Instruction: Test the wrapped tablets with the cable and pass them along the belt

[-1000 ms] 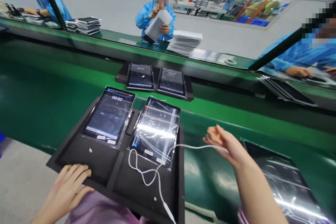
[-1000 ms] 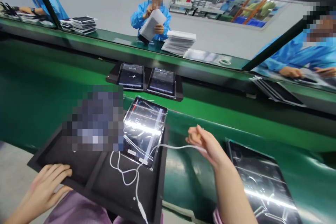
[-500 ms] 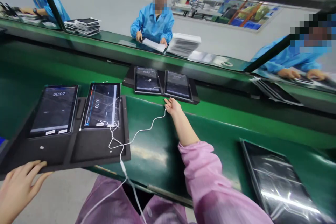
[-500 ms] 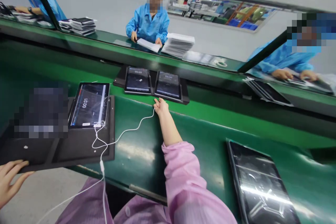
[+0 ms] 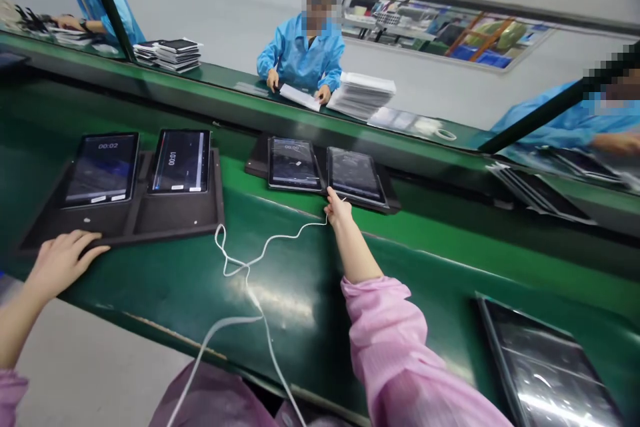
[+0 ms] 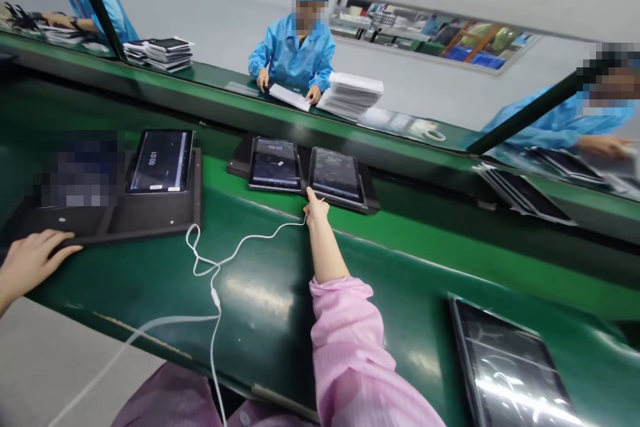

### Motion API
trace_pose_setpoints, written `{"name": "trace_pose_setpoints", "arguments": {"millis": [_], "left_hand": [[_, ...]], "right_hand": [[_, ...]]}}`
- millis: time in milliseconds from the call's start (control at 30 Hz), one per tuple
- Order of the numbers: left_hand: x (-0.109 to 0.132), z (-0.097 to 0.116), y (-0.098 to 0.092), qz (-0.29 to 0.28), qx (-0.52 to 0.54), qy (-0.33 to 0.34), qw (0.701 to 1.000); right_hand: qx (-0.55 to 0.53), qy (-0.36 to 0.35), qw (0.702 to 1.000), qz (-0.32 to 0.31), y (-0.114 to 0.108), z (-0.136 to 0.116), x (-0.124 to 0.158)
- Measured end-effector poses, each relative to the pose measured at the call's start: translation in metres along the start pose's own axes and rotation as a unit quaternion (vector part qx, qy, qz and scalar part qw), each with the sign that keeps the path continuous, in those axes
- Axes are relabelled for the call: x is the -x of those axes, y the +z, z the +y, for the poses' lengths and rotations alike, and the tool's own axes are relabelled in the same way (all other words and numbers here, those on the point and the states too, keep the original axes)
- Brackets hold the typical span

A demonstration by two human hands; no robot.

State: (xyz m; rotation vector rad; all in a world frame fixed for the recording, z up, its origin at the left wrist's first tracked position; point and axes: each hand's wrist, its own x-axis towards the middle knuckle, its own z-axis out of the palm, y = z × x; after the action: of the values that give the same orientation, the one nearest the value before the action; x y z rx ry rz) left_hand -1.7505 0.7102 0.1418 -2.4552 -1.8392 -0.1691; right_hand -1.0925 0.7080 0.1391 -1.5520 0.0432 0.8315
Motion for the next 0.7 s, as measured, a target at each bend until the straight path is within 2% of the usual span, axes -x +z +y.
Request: {"name": "trace_pose_setpoints", "arguments": {"millis": [133,267,500,700], "left_hand": [[-0.045,0.004,0.012,0.083,0.12,-0.018,0.989],[-0.08,0.009,0.025,0.114,0.173,-0.023,0.978],[-0.133,0.02,0.033,0.115,0.233,-0.006,0.966],[-0.201,0.039,0.033,0.091,0.234,0.009,0.968]], "right_hand": [[-0.007,-0.01,1.0,-0.014,0.002,0.0,0.001],[-0.027,0.0,0.999,-0.048,0.005,-0.001,0.003],[-0.047,0.032,0.992,-0.115,-0.016,-0.012,0.002],[-0.045,0.031,0.989,-0.136,-0.039,-0.018,-0.009]]}}
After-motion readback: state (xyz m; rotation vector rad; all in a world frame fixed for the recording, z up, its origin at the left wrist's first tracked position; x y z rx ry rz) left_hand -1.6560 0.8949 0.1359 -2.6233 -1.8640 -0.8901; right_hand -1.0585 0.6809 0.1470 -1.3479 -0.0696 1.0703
